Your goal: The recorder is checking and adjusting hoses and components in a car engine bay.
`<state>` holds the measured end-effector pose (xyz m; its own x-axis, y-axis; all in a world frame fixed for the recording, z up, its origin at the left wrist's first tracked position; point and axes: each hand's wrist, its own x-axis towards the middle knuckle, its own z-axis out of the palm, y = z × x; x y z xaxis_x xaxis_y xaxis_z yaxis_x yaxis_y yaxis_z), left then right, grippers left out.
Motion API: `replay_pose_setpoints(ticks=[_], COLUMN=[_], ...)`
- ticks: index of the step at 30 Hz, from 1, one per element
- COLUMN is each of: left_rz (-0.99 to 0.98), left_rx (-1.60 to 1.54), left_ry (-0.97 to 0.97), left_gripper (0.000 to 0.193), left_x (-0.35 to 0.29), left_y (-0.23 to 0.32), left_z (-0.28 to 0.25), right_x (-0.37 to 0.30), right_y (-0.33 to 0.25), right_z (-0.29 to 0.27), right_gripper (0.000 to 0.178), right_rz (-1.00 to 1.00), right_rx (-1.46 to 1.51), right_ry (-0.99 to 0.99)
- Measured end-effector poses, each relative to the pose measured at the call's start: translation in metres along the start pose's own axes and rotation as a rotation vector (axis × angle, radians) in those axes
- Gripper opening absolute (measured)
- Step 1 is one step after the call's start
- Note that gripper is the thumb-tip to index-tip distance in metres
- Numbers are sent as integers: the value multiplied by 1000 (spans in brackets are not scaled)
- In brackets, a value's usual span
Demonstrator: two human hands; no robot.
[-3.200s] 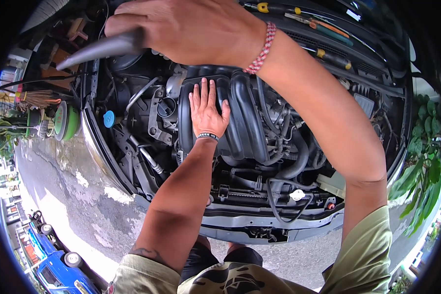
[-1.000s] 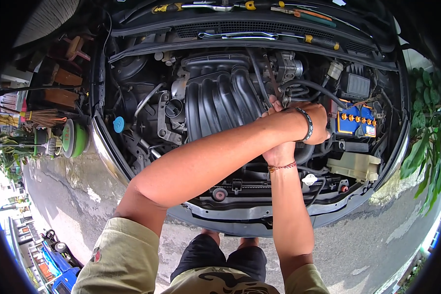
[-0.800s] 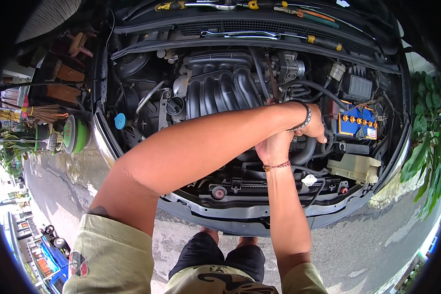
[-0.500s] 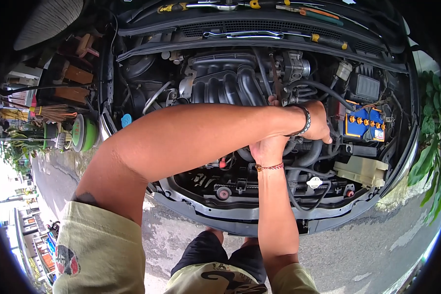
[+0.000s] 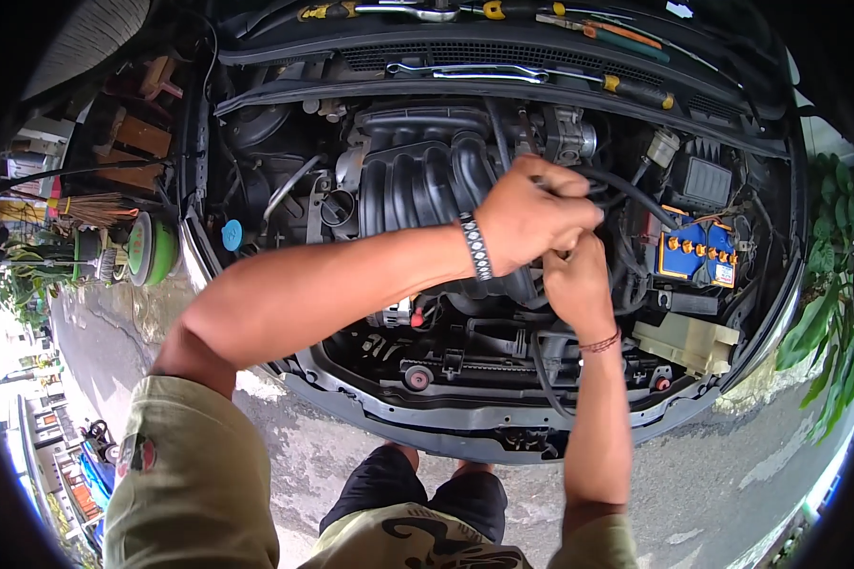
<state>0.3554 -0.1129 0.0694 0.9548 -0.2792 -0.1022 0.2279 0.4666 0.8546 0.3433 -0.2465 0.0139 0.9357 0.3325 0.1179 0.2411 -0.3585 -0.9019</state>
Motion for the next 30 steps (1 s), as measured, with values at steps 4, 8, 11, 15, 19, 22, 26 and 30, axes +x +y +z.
replay_pose_setpoints(ticks=[4,8,11,15,19,22,26,30], left_rz=[266,367,-34,-375,-411,-410,-457,-473], left_rx=[-230,-814,-235,60,160,72,27,29], left_ry=[-71,-72,154,82,15,18,77,38], left_gripper=[43,91,81,58,43,40,34,35], left_x=[-27,-59,-62,-19,9,18,13,10], left_y=[-13,-36,-34,-33,-24,-29,-20,-16], left_z=[-40,-44,-73,-59,-64,-65,-59,-62], right_x=[25,33,25,9,8,5,-31,-50], right_y=[-42,-65,-75,-63,-43,-45,-61,-72], right_z=[-6,-27,-25,-23,-23,-28,-23,2], right_gripper=[18,31,67,74,59,46,45,63], right_rz=[-94,-92,-155,-284,-458,-582,-202,202], right_rx=[-629,-1033,-1036,-1014,-887,-831,-419,554], right_ry=[-198,-269,-276,-210,-18,51,668,291])
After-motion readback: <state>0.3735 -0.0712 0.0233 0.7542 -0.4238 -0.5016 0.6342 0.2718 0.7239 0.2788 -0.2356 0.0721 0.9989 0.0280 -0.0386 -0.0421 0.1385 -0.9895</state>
